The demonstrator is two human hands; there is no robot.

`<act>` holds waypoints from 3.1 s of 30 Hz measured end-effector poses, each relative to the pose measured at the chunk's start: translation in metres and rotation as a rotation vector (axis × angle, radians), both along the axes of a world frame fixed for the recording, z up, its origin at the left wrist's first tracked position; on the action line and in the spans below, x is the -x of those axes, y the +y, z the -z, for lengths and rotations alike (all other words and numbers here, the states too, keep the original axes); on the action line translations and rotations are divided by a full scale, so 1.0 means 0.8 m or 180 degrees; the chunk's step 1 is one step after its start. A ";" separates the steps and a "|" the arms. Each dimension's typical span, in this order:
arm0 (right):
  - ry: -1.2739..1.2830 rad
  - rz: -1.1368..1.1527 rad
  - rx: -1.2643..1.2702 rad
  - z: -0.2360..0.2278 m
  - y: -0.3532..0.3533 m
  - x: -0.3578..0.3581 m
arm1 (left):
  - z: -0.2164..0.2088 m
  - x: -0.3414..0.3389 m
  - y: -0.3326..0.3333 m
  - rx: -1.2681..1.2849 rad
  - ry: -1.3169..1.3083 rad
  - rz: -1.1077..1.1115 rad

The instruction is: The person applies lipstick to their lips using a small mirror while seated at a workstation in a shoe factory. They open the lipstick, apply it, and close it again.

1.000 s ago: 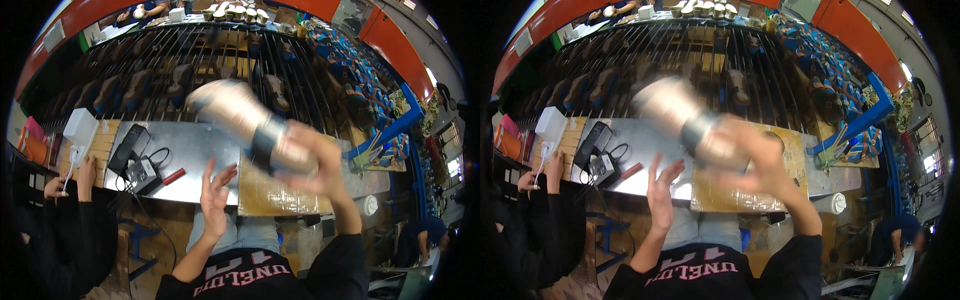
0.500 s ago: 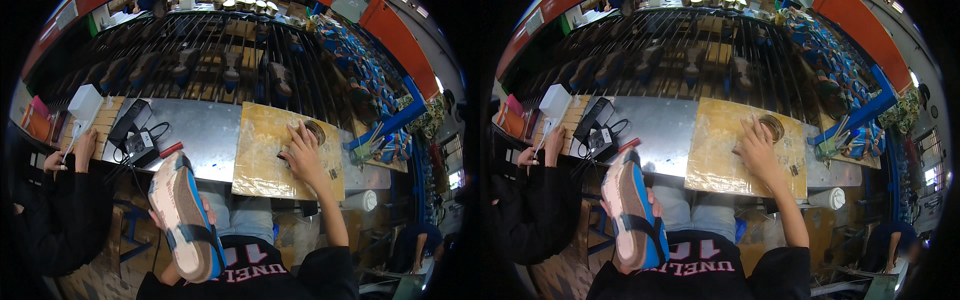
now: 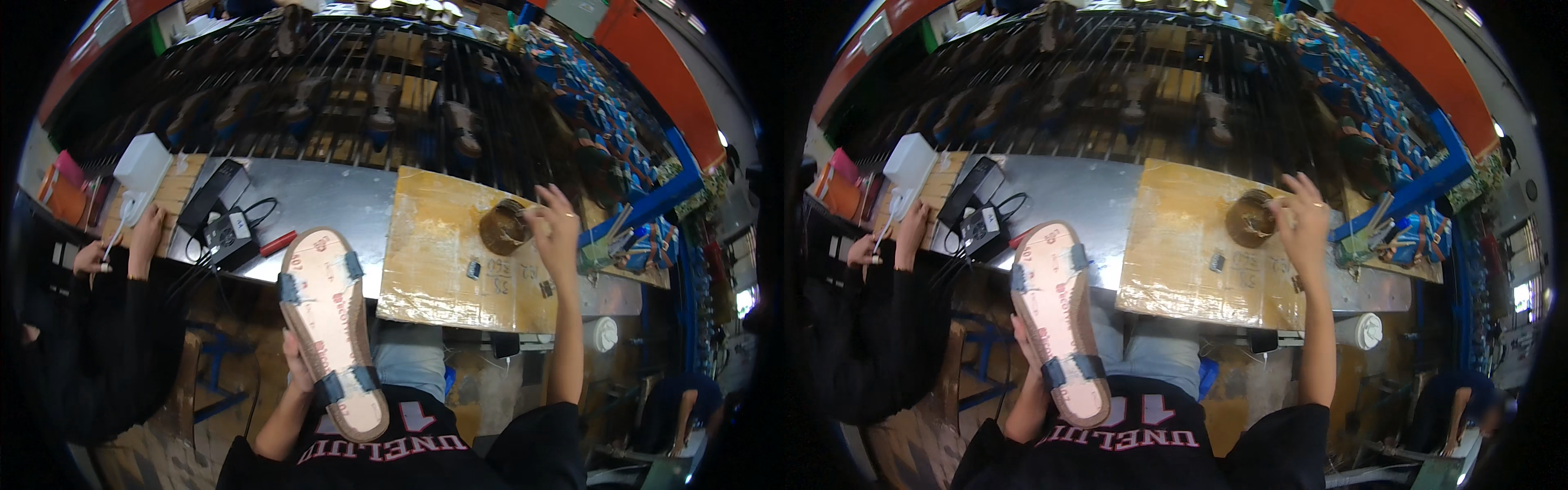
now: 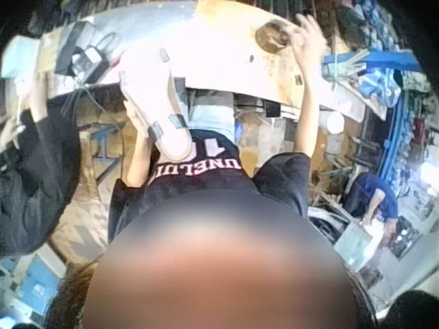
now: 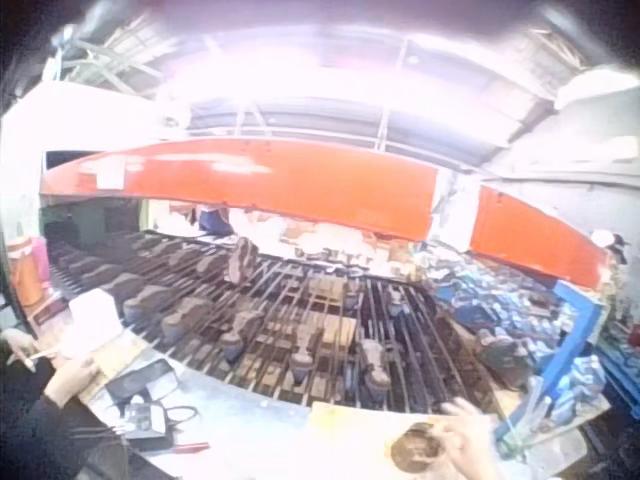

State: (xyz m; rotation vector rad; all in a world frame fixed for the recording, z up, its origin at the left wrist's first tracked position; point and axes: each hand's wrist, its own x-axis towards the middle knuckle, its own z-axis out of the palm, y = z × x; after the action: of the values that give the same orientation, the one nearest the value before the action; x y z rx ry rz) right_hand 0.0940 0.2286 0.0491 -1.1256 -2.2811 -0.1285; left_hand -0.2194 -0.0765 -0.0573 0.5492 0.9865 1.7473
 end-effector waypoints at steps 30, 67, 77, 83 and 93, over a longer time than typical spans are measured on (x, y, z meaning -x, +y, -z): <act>0.0859 -0.2176 0.0568 -0.056 -0.165 0.175 | -0.038 0.000 0.008 -0.0395 -0.0164 0.0777; 0.0824 -0.4123 0.0649 -0.106 -0.175 0.218 | -0.016 -0.038 -0.001 0.0306 -0.0818 0.2069; 0.1170 -0.3369 0.0346 -0.086 -0.176 0.213 | -0.056 -0.003 0.000 -0.0257 0.1256 0.0971; 0.1227 -0.2921 -0.0792 -0.077 -0.196 0.208 | -0.043 -0.006 0.000 -0.0596 0.1538 0.0801; 0.1214 -0.2586 -0.0266 -0.072 -0.158 0.187 | -0.001 0.010 0.008 -0.1487 0.1665 0.0903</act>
State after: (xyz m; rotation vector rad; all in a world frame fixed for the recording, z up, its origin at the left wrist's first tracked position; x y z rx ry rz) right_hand -0.0554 0.1019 0.1068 -0.1018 -2.1704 0.2832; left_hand -0.2271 -0.0705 -0.0564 1.4291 0.7855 1.6040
